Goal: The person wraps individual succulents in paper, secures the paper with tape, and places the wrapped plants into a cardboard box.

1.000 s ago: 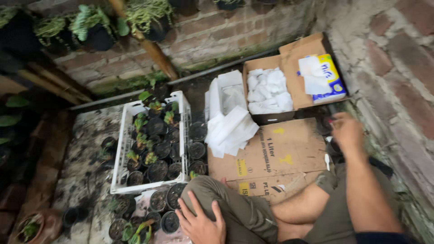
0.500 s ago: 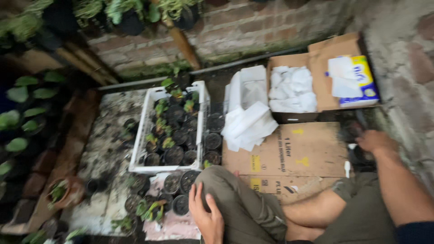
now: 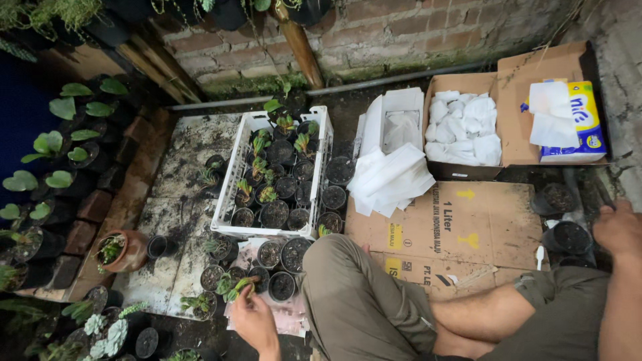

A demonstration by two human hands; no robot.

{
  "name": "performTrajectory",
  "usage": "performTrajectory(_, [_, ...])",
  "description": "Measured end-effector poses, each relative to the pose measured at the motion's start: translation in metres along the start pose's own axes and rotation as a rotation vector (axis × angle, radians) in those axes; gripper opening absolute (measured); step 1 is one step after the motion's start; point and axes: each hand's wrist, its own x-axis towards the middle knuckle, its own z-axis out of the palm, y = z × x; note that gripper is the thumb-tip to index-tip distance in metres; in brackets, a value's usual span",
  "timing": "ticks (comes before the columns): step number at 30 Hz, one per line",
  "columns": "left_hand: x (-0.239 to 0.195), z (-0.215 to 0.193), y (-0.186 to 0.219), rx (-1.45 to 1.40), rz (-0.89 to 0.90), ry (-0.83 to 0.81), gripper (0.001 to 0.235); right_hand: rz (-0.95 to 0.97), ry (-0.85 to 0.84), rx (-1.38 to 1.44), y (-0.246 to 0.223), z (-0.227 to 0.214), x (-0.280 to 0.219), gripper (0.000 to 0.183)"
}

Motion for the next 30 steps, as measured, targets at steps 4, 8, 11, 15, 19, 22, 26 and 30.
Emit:
performTrajectory(4, [0.005,0.001,-0.015,0.070,-0.077,0.042,0.029,0.032,0.101,-0.118,0.017,0.035,0.015,0.046])
performTrajectory(8, [0.007,0.011,-0.034,0.070,-0.030,0.150,0.029,0.072,0.013,-0.055,0.001,0.015,0.006,0.049])
performTrajectory(11, [0.018,0.016,-0.042,0.145,0.076,0.315,0.038,0.055,-0.061,-0.052,-0.016,-0.014,-0.004,0.051])
performTrajectory(15, [0.037,-0.001,-0.023,0.096,-0.046,-0.034,0.095,0.055,-0.142,-0.046,-0.038,-0.043,-0.016,0.052])
performTrajectory(19, [0.046,0.003,-0.024,0.048,-0.168,-0.122,0.068,0.108,-0.099,-0.077,-0.051,-0.043,-0.022,0.051])
performTrajectory(22, [0.048,0.008,-0.038,0.057,-0.142,0.006,0.041,0.216,-0.141,-0.055,-0.062,-0.053,-0.031,0.053])
performTrajectory(26, [0.051,0.004,-0.040,0.052,-0.083,-0.006,0.048,0.153,-0.167,-0.005,-0.065,-0.067,-0.031,0.053])
performTrajectory(30, [0.051,-0.018,-0.015,-0.074,-0.114,-0.020,0.042,0.141,-0.231,0.017,-0.081,-0.091,-0.044,0.047])
